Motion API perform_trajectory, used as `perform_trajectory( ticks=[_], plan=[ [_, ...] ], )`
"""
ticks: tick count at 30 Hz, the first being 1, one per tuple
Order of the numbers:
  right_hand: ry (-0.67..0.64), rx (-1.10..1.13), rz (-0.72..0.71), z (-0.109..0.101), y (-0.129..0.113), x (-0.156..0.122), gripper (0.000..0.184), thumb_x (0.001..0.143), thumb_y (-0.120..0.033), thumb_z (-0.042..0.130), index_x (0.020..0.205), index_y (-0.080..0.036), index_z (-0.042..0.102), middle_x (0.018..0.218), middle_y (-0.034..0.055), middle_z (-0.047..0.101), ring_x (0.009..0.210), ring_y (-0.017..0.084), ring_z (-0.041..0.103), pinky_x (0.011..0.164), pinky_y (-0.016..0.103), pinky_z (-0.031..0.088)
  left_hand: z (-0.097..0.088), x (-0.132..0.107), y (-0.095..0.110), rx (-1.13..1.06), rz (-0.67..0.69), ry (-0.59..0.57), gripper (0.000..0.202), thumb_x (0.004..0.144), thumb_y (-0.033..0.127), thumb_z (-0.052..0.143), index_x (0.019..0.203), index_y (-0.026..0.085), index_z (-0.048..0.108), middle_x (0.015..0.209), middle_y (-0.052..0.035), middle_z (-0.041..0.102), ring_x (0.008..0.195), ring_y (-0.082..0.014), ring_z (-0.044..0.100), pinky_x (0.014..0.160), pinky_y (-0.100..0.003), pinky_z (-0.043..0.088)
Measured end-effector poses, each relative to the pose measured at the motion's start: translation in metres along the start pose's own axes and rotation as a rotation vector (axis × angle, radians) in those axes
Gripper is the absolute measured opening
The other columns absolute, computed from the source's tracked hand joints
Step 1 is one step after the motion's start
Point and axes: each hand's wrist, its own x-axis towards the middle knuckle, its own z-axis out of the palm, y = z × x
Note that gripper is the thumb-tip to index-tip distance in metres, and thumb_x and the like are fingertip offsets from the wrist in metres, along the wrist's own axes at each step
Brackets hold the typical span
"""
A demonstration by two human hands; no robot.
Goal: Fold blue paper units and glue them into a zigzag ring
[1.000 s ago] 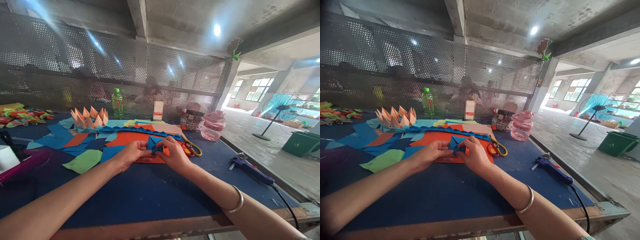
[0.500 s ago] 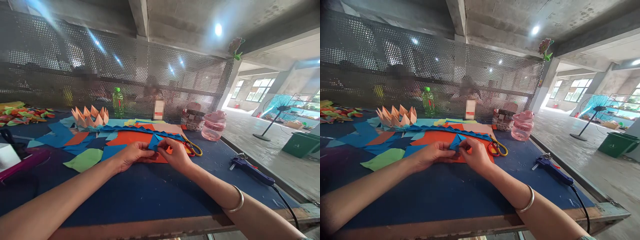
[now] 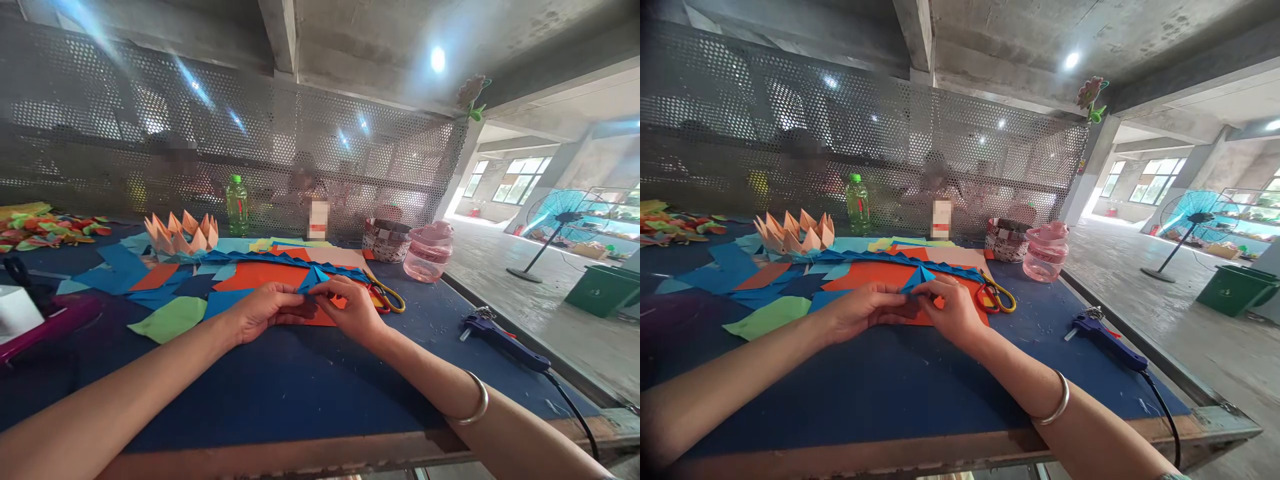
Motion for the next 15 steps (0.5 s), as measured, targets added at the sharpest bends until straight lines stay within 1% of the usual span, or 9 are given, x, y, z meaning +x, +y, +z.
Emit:
perform_trajectory(
  ticks=[7,15],
  plan=[
    [-0.002,-0.004,-0.036,-0.0018,-0.0017,0.0009,0.020,0.080,-0.012,0.057,0.085,-0.024,0.072,0.081,0.0020,0.067,0.081,0.015,0.060,0.078,0.029,0.046,-0.0001,-0.0022,0.0024,-0.034,-0.009,-0.007,0.014,0.070,0.018,0.067,0.081,0.011,0.074,0.081,-0.0099,0.076,0.078,-0.0185,0.070,0.074,-0.026,0.054],
    [-0.008,-0.013,-0.088,-0.0029,0.0013,0.0008,0.024,0.080,-0.009,0.057,0.088,-0.025,0.072,0.081,0.0017,0.066,0.081,0.015,0.060,0.078,0.029,0.046,0.0014,-0.0038,0.0043,-0.045,-0.019,-0.013,0.013,0.074,0.014,0.063,0.081,0.011,0.074,0.082,-0.0104,0.076,0.078,-0.0185,0.070,0.074,-0.025,0.054]
  ],
)
